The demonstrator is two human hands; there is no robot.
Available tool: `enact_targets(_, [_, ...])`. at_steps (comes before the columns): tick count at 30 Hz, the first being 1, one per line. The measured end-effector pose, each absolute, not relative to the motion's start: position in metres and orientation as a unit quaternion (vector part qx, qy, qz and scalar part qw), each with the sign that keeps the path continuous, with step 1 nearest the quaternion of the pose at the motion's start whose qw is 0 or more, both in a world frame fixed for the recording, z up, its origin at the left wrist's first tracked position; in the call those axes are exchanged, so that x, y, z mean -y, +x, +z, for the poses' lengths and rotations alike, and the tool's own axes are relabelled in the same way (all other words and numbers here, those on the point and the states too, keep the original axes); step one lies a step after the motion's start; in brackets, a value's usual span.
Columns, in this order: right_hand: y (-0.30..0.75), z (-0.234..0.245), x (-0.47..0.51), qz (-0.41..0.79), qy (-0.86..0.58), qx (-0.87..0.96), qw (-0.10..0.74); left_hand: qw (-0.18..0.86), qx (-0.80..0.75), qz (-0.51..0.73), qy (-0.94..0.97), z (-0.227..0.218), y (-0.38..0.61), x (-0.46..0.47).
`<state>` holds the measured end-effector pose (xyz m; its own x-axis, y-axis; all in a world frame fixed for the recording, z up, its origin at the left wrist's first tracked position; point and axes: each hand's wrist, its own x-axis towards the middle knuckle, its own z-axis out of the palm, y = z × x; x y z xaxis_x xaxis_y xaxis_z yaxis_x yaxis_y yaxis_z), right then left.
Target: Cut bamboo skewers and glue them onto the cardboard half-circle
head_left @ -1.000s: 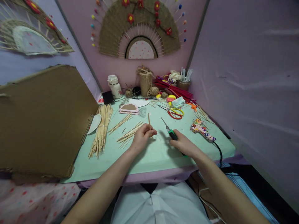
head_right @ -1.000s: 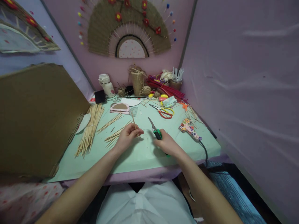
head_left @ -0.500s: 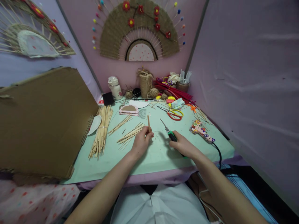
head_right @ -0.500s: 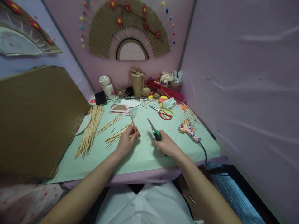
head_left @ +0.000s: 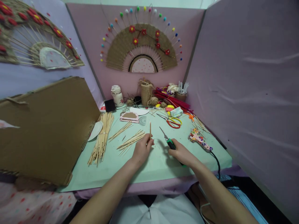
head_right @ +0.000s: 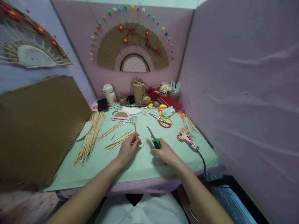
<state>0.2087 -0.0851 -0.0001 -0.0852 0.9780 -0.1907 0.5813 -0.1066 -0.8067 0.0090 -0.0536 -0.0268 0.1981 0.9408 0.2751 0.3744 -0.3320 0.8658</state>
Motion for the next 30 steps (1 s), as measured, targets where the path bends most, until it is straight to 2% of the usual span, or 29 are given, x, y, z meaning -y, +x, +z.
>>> enact_targets(5, [0.207,0.000,0.086,0.397,-0.628,0.620,0.253,0.371,-0.482,0.415,0.677,-0.021,0.009,0.058])
enact_targets(16, [0.207,-0.001,0.086,0.397,-0.622,0.628,0.248,0.315,-0.501,0.398,0.701,-0.017,0.009,0.060])
enact_targets(22, [0.207,-0.003,0.086,0.402,-0.623,0.622,0.252,0.356,-0.491,0.384,0.696,-0.013,0.008,0.059])
enact_targets(24, [0.207,0.000,0.086,0.398,-0.609,0.622,0.288,0.364,-0.488,0.383,0.695,-0.012,0.007,0.059])
enact_targets(30, [0.195,0.043,0.081,0.391,-0.461,0.631,0.487,0.354,-0.494,0.373,0.701,-0.015,0.010,0.060])
